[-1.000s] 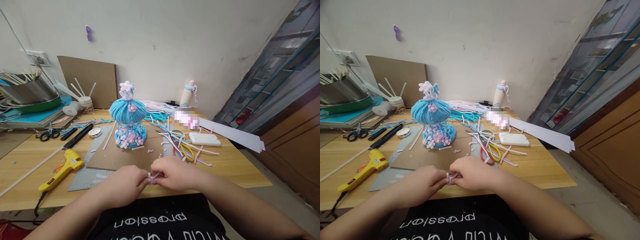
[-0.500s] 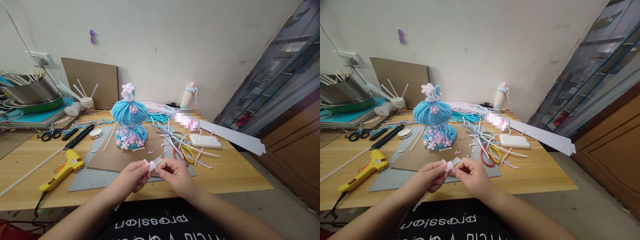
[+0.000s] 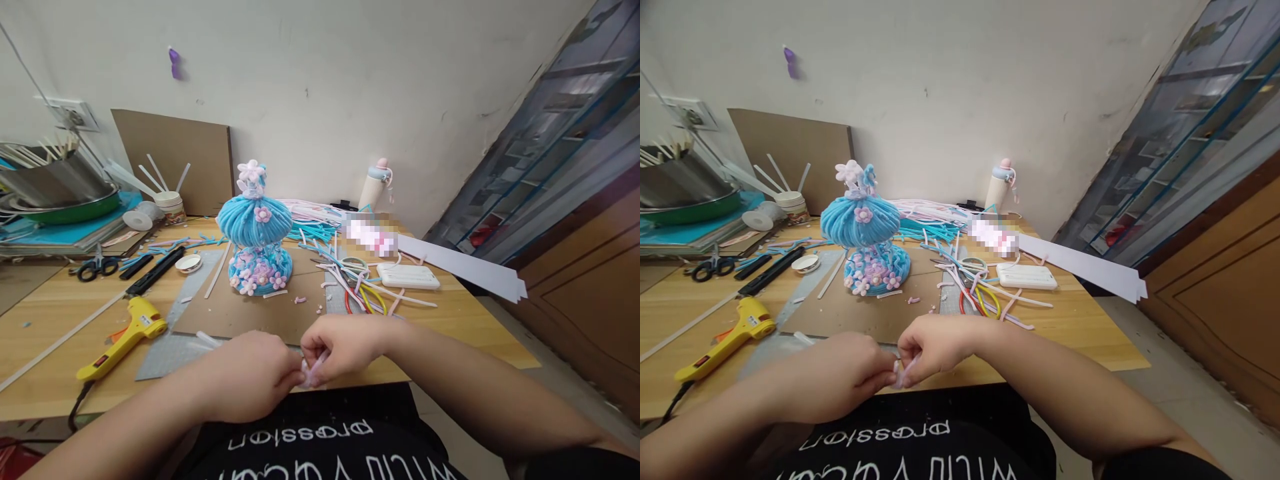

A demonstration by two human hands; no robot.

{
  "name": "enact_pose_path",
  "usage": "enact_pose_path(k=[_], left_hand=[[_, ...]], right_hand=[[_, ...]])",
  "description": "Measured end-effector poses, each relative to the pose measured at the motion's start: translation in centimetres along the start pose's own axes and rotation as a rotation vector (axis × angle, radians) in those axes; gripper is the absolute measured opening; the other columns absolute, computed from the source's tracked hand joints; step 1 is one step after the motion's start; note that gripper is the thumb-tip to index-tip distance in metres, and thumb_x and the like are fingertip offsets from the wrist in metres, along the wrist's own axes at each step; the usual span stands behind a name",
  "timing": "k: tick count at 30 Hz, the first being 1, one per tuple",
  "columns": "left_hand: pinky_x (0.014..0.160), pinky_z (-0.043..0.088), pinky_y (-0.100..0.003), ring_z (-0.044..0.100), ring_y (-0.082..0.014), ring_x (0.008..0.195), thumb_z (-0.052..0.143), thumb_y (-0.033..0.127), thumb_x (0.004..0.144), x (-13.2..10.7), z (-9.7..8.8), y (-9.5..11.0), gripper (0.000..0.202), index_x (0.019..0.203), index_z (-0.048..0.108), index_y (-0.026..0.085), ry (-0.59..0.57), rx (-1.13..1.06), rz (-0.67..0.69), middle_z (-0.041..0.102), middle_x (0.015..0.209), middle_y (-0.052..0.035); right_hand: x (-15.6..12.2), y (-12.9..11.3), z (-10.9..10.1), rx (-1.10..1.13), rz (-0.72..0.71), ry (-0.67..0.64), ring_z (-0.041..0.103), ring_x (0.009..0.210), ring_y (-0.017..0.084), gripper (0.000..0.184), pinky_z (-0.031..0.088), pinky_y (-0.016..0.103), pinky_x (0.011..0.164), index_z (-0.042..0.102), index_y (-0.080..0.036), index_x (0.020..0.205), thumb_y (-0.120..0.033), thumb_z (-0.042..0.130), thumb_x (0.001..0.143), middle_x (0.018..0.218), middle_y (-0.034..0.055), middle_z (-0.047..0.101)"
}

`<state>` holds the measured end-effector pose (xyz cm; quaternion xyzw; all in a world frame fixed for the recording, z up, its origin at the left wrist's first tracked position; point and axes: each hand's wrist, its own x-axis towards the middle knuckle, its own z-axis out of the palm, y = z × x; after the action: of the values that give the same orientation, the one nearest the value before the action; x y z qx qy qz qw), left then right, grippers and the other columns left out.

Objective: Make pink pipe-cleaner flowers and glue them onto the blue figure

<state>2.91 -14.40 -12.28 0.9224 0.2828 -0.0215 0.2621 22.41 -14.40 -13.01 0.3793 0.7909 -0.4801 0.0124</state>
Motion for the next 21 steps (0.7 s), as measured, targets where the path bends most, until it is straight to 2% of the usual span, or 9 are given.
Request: enact_pose_path(k=[2, 4, 7, 9, 12, 15, 18, 20, 21], left_hand=[[0.050, 0.021, -0.028, 0.046, -0.0158, 0.049, 0.040, 0.039, 0.089, 0.4, 0.7, -0.5, 0.037, 0.067, 0.064, 0.020, 0.061, -0.015, -0.105, 0.061, 0.060, -0.0054], [0.052, 0.024, -0.028, 0.049, -0.0162, 0.055, 0.037, 0.041, 0.090, 0.9, 1.3, -1.0, 0.040, 0.069, 0.062, 0.019, 0.136, -0.119, -0.195, 0.061, 0.064, -0.0051], [0.052, 0.027, -0.025, 0.042, -0.0131, 0.054, 0.038, 0.043, 0.088, 1.7, 1.8, -1.6, 0.039, 0.063, 0.052, 0.018, 0.245, -0.453, -0.281, 0.051, 0.059, 0.0001], [0.046, 0.024, -0.022, 0.031, -0.0096, 0.047, 0.040, 0.045, 0.087, 2.0, 2.0, -1.9, 0.037, 0.062, 0.045, 0.018, 0.270, -0.778, -0.312, 0.038, 0.052, 0.0052], [0.039, 0.011, -0.019, 0.014, -0.0065, 0.042, 0.042, 0.048, 0.086, 1.8, 2.3, -1.6, 0.034, 0.068, 0.044, 0.019, 0.239, -1.202, -0.317, 0.023, 0.048, 0.0101], [0.038, 0.005, -0.018, 0.007, -0.0049, 0.042, 0.047, 0.047, 0.085, 1.4, 2.4, -1.0, 0.033, 0.070, 0.044, 0.018, 0.210, -1.436, -0.247, 0.020, 0.049, 0.0110], [0.036, 0.005, -0.016, 0.006, -0.0039, 0.041, 0.050, 0.043, 0.085, 1.3, 2.4, -0.7, 0.032, 0.067, 0.043, 0.018, 0.159, -1.571, -0.147, 0.018, 0.048, 0.0109], [0.035, 0.005, -0.016, 0.007, -0.0034, 0.040, 0.051, 0.043, 0.084, 1.4, 2.5, -0.8, 0.032, 0.065, 0.043, 0.017, 0.105, -1.629, -0.089, 0.019, 0.047, 0.0106], [0.035, 0.006, -0.016, 0.008, -0.0032, 0.039, 0.051, 0.043, 0.084, 1.5, 2.5, -0.9, 0.033, 0.065, 0.044, 0.017, 0.069, -1.649, -0.066, 0.020, 0.046, 0.0104]], right_hand=[[-0.4, -0.7, 0.6, -0.380, 0.024, 0.281, 0.051, 0.060, 0.012, 0.010, 0.028, 0.023, 0.051, 0.059, -0.016, 0.068, -0.022, 0.064, 0.075, 0.067, 0.0002, 0.061], [-0.8, -0.9, 1.5, -0.645, -0.013, 0.511, 0.051, 0.061, 0.013, 0.007, 0.026, 0.025, 0.051, 0.059, -0.016, 0.072, -0.016, 0.058, 0.079, 0.070, 0.0022, 0.062], [-1.0, -0.3, 2.8, -0.831, -0.131, 0.753, 0.049, 0.060, 0.014, 0.013, 0.025, 0.027, 0.052, 0.057, -0.016, 0.074, -0.011, 0.049, 0.084, 0.071, 0.0032, 0.059], [-1.0, 0.3, 3.5, -0.826, -0.222, 0.889, 0.049, 0.063, 0.015, 0.018, 0.029, 0.027, 0.054, 0.057, -0.016, 0.074, -0.012, 0.045, 0.087, 0.070, 0.0039, 0.057], [-0.8, 1.0, 4.2, -0.590, -0.344, 1.054, 0.051, 0.068, 0.015, 0.018, 0.036, 0.027, 0.061, 0.059, -0.015, 0.080, -0.015, 0.044, 0.089, 0.073, 0.0044, 0.058], [-0.2, 1.3, 4.6, -0.107, -0.382, 1.126, 0.049, 0.063, 0.012, 0.014, 0.038, 0.025, 0.059, 0.059, -0.016, 0.082, -0.020, 0.048, 0.089, 0.069, 0.0015, 0.055], [0.8, 1.6, 4.9, 0.496, -0.398, 1.010, 0.042, 0.052, 0.008, 0.019, 0.034, 0.021, 0.048, 0.055, -0.017, 0.074, -0.033, 0.057, 0.085, 0.062, -0.0026, 0.049], [1.4, 1.9, 4.9, 0.842, -0.449, 0.840, 0.033, 0.043, 0.005, 0.023, 0.027, 0.018, 0.041, 0.053, -0.018, 0.076, -0.039, 0.063, 0.081, 0.057, -0.0061, 0.044], [1.6, 2.0, 4.8, 0.969, -0.473, 0.740, 0.028, 0.040, 0.004, 0.022, 0.023, 0.017, 0.038, 0.055, -0.019, 0.082, -0.039, 0.065, 0.080, 0.056, -0.0078, 0.042]])
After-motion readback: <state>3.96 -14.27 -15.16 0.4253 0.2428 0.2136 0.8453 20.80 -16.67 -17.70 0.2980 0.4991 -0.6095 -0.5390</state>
